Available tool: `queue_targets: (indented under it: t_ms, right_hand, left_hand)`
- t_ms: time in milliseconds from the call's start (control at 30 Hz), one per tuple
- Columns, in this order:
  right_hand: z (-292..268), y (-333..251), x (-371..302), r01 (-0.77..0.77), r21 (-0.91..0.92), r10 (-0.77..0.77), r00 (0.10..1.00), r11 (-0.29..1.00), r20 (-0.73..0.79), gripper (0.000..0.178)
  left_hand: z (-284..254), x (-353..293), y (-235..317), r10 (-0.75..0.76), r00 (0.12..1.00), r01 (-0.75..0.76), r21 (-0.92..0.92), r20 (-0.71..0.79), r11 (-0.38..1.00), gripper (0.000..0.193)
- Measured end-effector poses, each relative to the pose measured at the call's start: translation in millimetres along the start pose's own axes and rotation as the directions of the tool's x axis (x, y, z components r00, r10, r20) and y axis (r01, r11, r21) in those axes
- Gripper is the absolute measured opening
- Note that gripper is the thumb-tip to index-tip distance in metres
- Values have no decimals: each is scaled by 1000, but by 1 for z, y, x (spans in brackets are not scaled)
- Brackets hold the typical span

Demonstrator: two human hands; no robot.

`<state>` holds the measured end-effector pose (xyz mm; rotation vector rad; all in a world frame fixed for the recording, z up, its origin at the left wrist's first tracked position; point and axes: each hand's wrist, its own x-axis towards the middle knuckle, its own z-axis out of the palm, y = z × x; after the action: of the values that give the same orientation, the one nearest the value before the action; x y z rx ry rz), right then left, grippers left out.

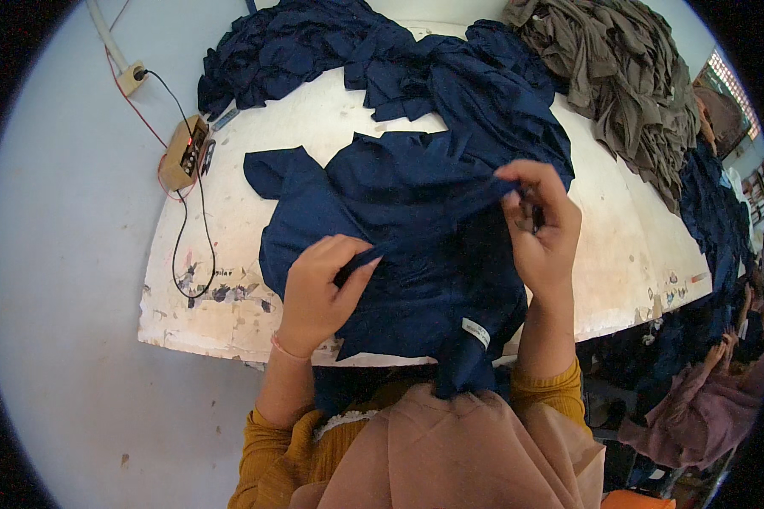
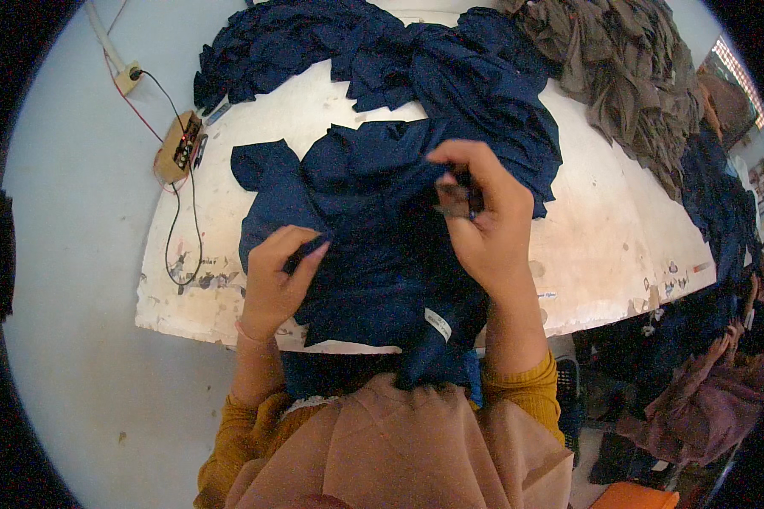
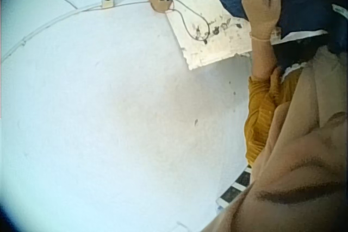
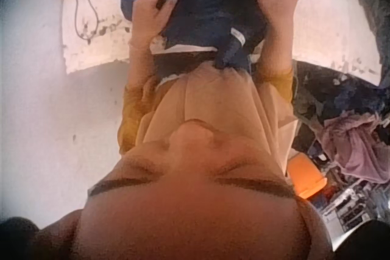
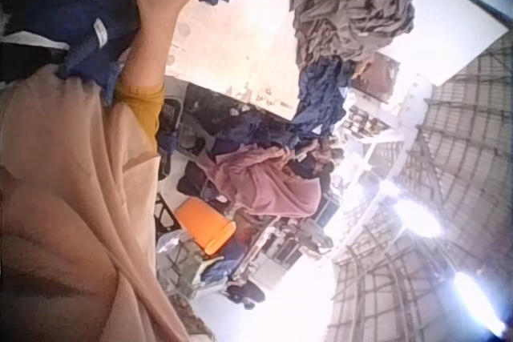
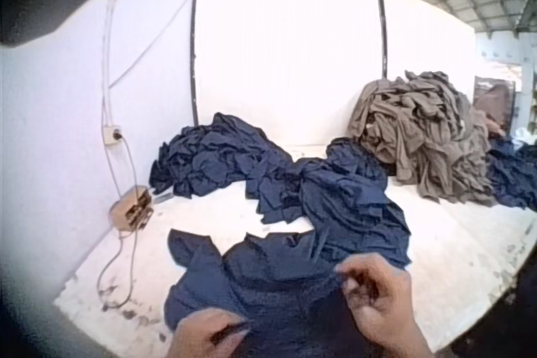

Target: The person inspects a dark blue shirt by hand, turning it over and checking seams, buttons, and fabric areas on a white worktable. The person repeatedly manipulates the same shirt without using tools.

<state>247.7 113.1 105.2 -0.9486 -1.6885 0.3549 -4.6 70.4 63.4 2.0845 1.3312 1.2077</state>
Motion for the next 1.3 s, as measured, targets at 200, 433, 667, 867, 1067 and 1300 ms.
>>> queue_targets:
  t_ms: [200,433,667,867,1067,1300]
  right_hand:
    - [28,21,34,24,-302,-19,1000,953,18,41]
    - [26,24,2,124,-134,-65,925,983,374,40]
    - [27,27,-12,139,-172,-22,836,975,549,34]
    - [22,37,-15,56,-21,-43,916,998,399,34]
    - [19,32,-15,-27,-128,92,835,991,542,28]
    - [25,45,-24,-28,8,19,834,1000,551,26]
  left_hand:
    - [-9,7,-12,-459,883,305,-864,99,400,24]
    - [1,-2,-45,-606,792,248,-947,76,205,28]
    - [-14,-7,-57,-615,787,349,-857,49,378,33]
    - [-17,7,-10,-372,816,150,-459,-442,876,26]
    - [1,-20,18,218,948,-188,147,-233,971,25]
    - [24,-8,16,72,997,-77,413,28,907,29]
